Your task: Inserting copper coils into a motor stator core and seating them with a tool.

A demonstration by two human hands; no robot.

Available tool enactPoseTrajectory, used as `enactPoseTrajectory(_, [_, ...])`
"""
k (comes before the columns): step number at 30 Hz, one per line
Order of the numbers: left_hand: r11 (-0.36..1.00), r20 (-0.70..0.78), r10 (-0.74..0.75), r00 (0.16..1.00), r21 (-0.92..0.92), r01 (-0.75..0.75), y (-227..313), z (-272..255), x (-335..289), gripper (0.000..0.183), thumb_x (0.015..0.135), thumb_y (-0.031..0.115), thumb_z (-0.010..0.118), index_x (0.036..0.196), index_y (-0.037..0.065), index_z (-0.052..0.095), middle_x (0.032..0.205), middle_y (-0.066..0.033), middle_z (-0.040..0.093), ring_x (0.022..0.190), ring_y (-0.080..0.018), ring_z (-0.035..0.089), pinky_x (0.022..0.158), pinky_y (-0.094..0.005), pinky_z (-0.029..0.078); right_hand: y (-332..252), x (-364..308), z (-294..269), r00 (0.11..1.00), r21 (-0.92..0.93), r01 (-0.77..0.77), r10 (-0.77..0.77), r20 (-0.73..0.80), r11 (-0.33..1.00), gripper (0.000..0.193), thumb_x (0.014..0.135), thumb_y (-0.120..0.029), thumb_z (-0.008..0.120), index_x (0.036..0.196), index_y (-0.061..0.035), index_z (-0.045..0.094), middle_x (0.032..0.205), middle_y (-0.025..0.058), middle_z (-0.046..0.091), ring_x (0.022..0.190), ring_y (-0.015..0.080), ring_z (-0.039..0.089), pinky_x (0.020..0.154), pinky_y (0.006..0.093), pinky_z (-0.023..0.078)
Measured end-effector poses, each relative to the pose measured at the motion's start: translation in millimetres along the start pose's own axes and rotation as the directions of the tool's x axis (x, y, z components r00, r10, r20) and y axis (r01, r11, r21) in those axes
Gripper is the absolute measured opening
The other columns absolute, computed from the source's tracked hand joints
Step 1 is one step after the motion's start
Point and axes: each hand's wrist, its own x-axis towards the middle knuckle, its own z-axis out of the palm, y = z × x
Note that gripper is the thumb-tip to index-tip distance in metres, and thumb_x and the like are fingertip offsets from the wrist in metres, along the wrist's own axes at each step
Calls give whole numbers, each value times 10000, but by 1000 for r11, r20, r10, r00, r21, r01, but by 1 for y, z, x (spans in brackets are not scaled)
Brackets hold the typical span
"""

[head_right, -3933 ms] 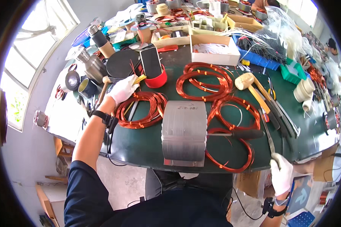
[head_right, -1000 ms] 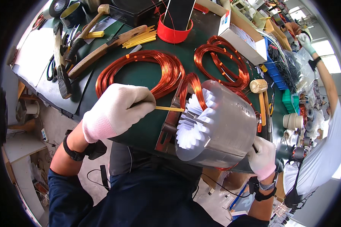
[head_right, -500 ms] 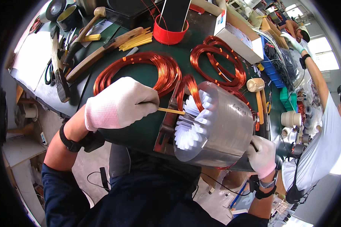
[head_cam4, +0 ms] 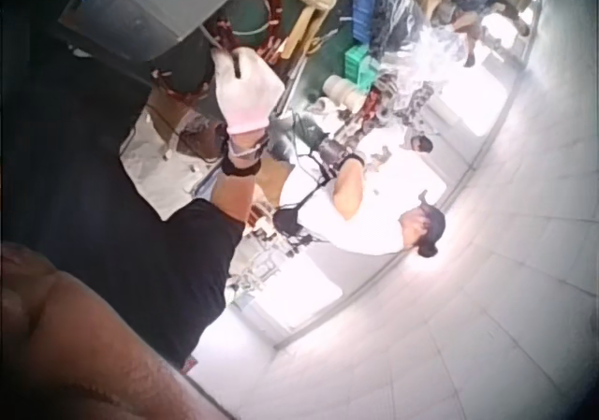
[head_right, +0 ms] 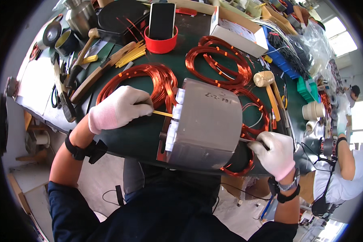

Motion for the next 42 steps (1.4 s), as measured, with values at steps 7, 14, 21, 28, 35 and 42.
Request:
enactPoseTrajectory(7, [958,-123,196,973,238,-163,16,32,9,176,892,183,669,898,9,693,814,-233,686,800,-430,679,730,-484,541,49,-37,7,976,-126,1,-28,-217,992,168,800,-164,653,749,-9,614,718,215,580,693,432,586,628,496,430])
enactPoseTrajectory(14, [987,-151,-18,988,157,42,16,25,-1,305,887,272,689,842,-26,738,760,-220,687,754,-381,695,731,-451,537,90,-44,14,995,100,2,8,-98,995,269,832,-195,611,723,41,543,651,210,514,618,408,527,596,464,381])
enactPoseTrajectory(21, [985,-187,55,981,172,-22,22,44,12,293,880,256,696,854,-32,741,747,-226,681,728,-386,684,731,-446,535,57,-48,-2,961,-88,-1,-24,-274,996,260,786,-129,654,656,32,497,628,216,483,598,423,494,587,493,351])
enactPoseTrajectory(28, [982,-9,-98,995,-163,95,9,23,1,294,974,234,673,1055,-39,749,761,-97,711,632,-171,692,612,-328,552,143,-73,-8,972,72,-206,212,-98,976,242,781,-168,650,695,24,530,687,169,506,730,326,518,699,450,388])
enactPoseTrajectory(35, [968,32,-122,992,-218,126,1,16,1,322,981,272,710,1073,-35,745,774,-80,707,617,-149,686,587,-310,555,121,-50,-2,813,559,-233,475,-338,796,285,1108,-310,478,1041,-68,612,751,-48,490,591,16,406,500,205,294])
enactPoseTrajectory(42, [949,112,-183,977,-239,205,0,13,7,372,988,332,720,949,-37,744,707,-66,696,566,-134,655,538,-304,526,-42,84,12,854,320,147,43,-518,936,131,1036,-119,529,1040,10,556,922,33,481,815,119,459,724,262,390])
